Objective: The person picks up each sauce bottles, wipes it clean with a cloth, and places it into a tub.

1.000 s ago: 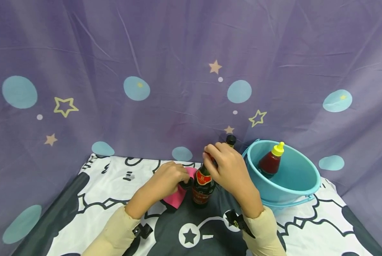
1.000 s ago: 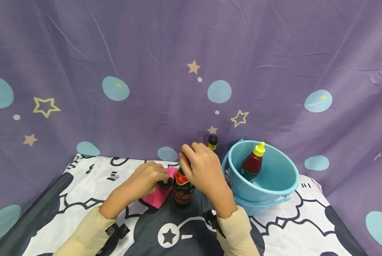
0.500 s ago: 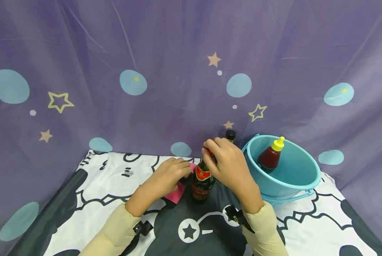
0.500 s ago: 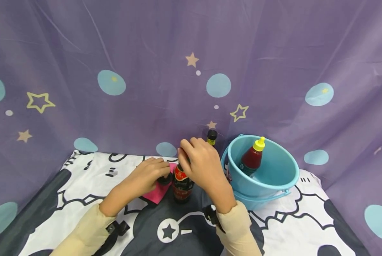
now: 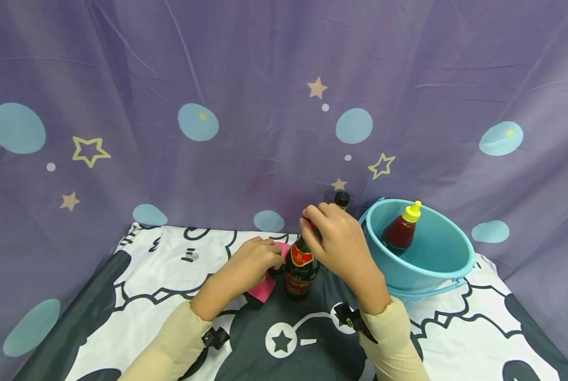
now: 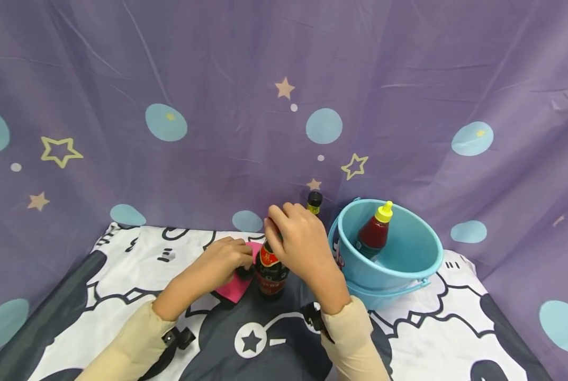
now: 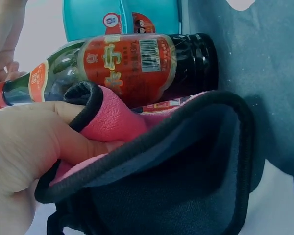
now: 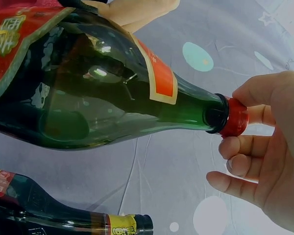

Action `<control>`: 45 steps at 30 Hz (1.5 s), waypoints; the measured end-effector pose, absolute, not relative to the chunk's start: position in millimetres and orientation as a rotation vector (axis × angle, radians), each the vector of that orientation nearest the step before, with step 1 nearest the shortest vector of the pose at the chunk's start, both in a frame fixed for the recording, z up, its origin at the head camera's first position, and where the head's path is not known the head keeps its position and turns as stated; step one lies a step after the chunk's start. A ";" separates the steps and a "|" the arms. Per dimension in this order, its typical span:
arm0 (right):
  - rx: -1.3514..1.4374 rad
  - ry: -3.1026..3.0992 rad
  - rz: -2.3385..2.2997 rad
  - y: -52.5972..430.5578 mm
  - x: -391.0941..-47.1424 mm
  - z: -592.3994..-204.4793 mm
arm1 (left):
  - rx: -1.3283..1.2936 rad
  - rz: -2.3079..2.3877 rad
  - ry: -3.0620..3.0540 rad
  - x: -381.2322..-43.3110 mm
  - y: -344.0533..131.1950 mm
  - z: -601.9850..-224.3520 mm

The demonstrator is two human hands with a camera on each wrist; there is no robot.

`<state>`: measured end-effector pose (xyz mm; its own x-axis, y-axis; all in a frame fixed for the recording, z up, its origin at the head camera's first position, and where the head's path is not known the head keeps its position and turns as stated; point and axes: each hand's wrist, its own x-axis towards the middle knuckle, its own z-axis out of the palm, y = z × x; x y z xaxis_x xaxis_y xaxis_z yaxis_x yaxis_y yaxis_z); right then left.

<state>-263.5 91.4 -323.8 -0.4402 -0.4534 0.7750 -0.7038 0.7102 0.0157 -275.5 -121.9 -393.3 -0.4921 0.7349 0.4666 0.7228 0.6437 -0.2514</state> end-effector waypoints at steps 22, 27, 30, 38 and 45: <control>0.874 -2.107 0.381 91.1 -259.2 -315.9 | -1.154 -0.042 -2.423 -277.5 -117.6 -406.0; 0.859 -2.134 0.380 91.4 -257.8 -314.6 | -1.141 -0.066 -2.465 -276.3 -118.6 -402.1; 0.845 -2.156 0.371 92.5 -257.0 -314.0 | -1.133 -0.128 -2.490 -275.1 -120.5 -396.1; 0.846 -2.196 0.271 92.8 -256.7 -311.5 | -1.085 -0.299 -2.483 -274.0 -131.8 -383.8; 0.935 -2.213 0.048 88.9 -264.6 -305.6 | -0.858 -0.435 -2.376 -274.0 -145.8 -373.1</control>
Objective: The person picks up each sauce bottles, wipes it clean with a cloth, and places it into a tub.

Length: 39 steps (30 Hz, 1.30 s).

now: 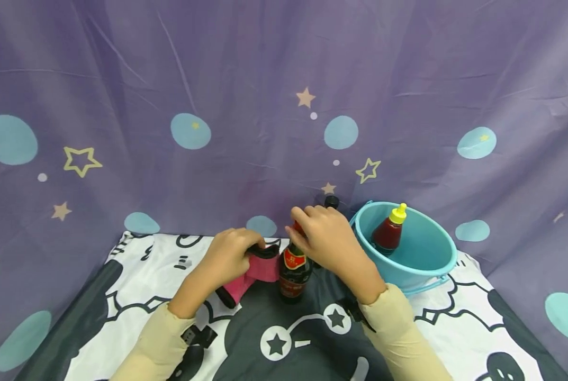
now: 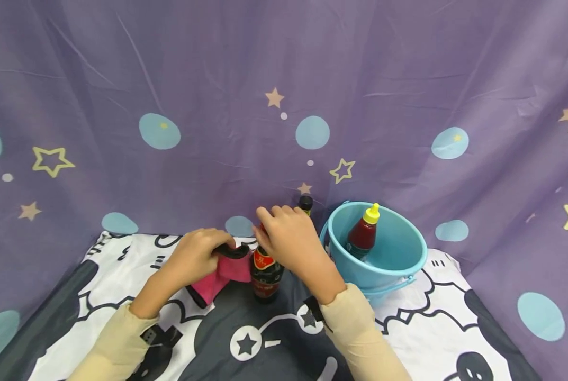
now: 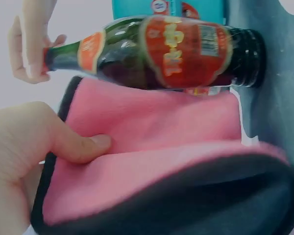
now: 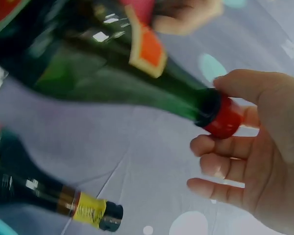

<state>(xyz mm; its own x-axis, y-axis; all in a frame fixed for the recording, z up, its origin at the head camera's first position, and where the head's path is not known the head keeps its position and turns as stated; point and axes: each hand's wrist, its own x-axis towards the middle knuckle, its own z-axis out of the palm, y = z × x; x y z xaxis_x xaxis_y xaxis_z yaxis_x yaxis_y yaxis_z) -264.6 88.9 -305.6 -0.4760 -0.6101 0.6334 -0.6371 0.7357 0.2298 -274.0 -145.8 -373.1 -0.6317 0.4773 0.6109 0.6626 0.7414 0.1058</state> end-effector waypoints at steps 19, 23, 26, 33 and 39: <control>1.368 -2.172 -0.187 106.3 -282.4 -286.1 | -0.599 -0.631 -2.280 -281.8 -157.2 -364.5; 1.341 -2.007 -0.222 113.0 -276.9 -267.8 | -0.597 -0.633 -2.293 -282.7 -157.5 -366.8; 1.293 -1.944 -0.202 121.2 -274.0 -243.5 | -0.603 -0.629 -2.293 -284.1 -156.8 -369.1; 1.209 -1.899 -0.095 145.0 -265.9 -184.6 | -0.618 -0.622 -2.281 -287.1 -154.3 -373.5; 1.105 -1.877 -0.102 165.3 -256.0 -141.3 | -0.640 -0.612 -2.280 -288.4 -153.6 -372.6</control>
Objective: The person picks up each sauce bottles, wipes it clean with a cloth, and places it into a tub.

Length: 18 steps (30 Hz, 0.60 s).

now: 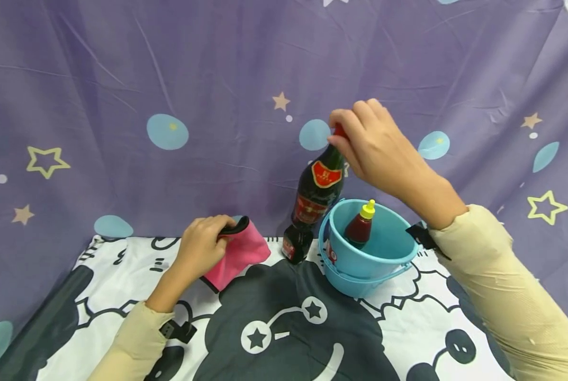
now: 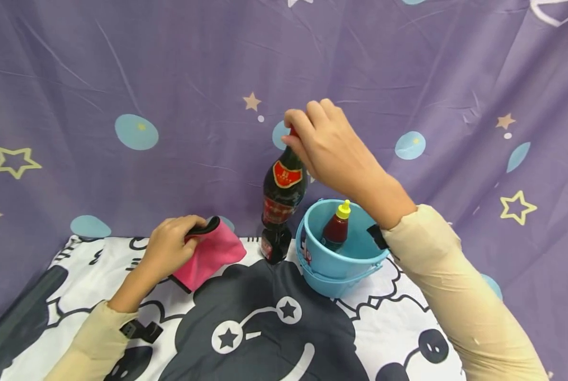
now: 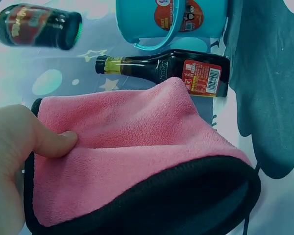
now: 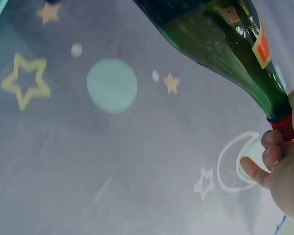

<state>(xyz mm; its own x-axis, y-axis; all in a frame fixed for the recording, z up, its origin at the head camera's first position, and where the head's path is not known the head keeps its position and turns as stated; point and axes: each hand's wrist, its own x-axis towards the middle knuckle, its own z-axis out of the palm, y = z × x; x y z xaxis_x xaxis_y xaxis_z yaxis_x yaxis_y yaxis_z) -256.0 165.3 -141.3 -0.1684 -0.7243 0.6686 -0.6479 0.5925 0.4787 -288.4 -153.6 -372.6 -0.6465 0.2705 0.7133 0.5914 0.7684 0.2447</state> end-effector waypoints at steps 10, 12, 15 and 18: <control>0.945 -1.907 -0.274 218.7 -255.6 -127.1 | -0.697 -0.611 -2.265 -289.5 -148.7 -374.0; 0.946 -1.911 -0.309 232.0 -258.9 -131.2 | -0.701 -0.610 -2.270 -289.6 -147.9 -374.4; 0.968 -1.916 -0.356 251.7 -266.5 -141.2 | -0.706 -0.608 -2.281 -289.3 -147.8 -374.8; 0.991 -1.926 -0.394 267.9 -275.7 -153.8 | -0.706 -0.604 -2.292 -288.4 -149.2 -375.6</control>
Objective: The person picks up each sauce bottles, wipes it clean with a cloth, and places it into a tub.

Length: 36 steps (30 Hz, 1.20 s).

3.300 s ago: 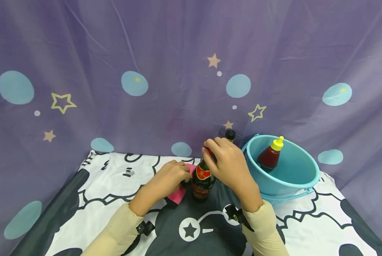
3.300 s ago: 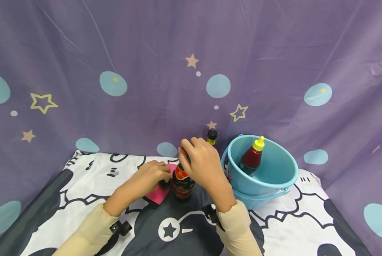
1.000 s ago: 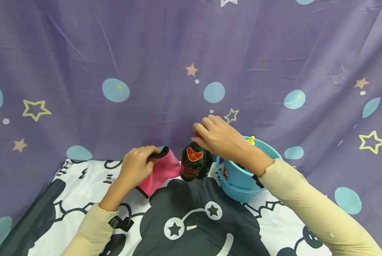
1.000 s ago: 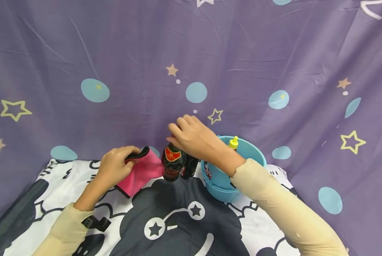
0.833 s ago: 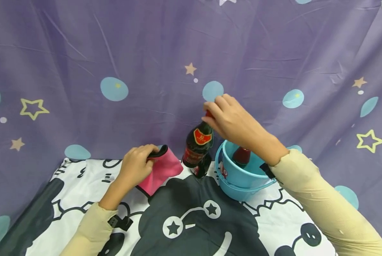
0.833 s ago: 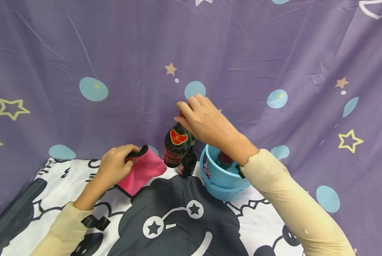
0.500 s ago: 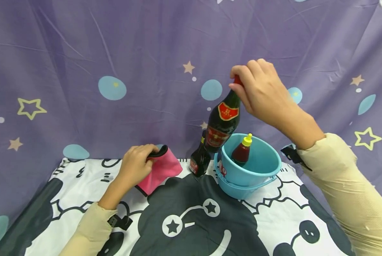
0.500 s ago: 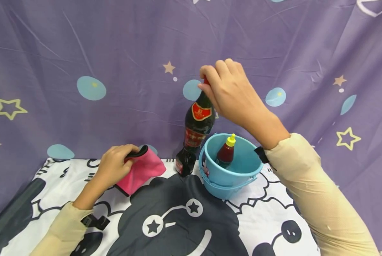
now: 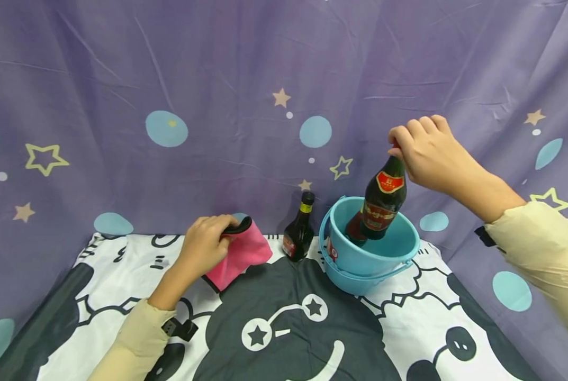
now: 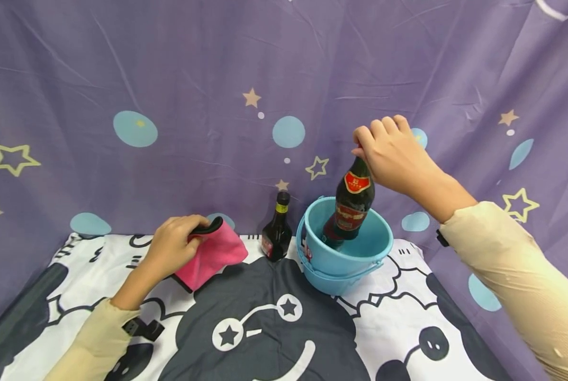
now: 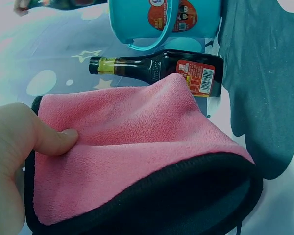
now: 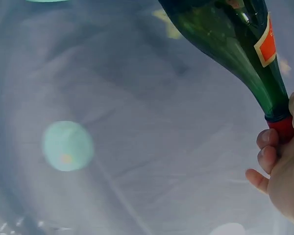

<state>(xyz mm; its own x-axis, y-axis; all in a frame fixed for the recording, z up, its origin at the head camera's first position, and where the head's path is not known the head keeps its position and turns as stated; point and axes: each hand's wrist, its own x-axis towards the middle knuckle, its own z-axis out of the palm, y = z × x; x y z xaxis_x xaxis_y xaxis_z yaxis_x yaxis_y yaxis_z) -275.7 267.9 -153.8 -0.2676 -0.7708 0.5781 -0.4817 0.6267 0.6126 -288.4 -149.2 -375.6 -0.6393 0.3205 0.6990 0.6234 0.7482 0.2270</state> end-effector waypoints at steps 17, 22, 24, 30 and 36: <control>0.983 -2.209 -0.557 316.3 -313.0 -234.8 | -0.711 -0.606 -2.289 -291.8 -150.0 -382.3; 0.898 -2.391 -0.517 320.8 -313.2 -244.6 | -0.712 -0.612 -2.292 -291.9 -149.7 -379.8; 0.873 -2.459 -0.507 321.8 -312.6 -247.5 | -0.709 -0.611 -2.292 -291.5 -149.8 -378.8; 0.898 -2.552 -0.479 325.5 -312.1 -259.1 | -0.720 -0.606 -2.296 -290.9 -149.6 -377.2; 0.891 -2.644 -0.438 328.8 -311.3 -266.6 | -0.731 -0.601 -2.310 -290.3 -149.1 -378.1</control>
<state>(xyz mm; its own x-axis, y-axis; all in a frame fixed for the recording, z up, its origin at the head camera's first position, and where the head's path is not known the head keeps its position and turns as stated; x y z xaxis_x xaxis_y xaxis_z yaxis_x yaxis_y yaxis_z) -311.3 328.8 -266.6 -0.7563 -0.6240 0.1966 -0.5273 0.7593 0.3814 -290.3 -149.1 -378.1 -0.6447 0.3427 0.6832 0.6323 0.7414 0.2248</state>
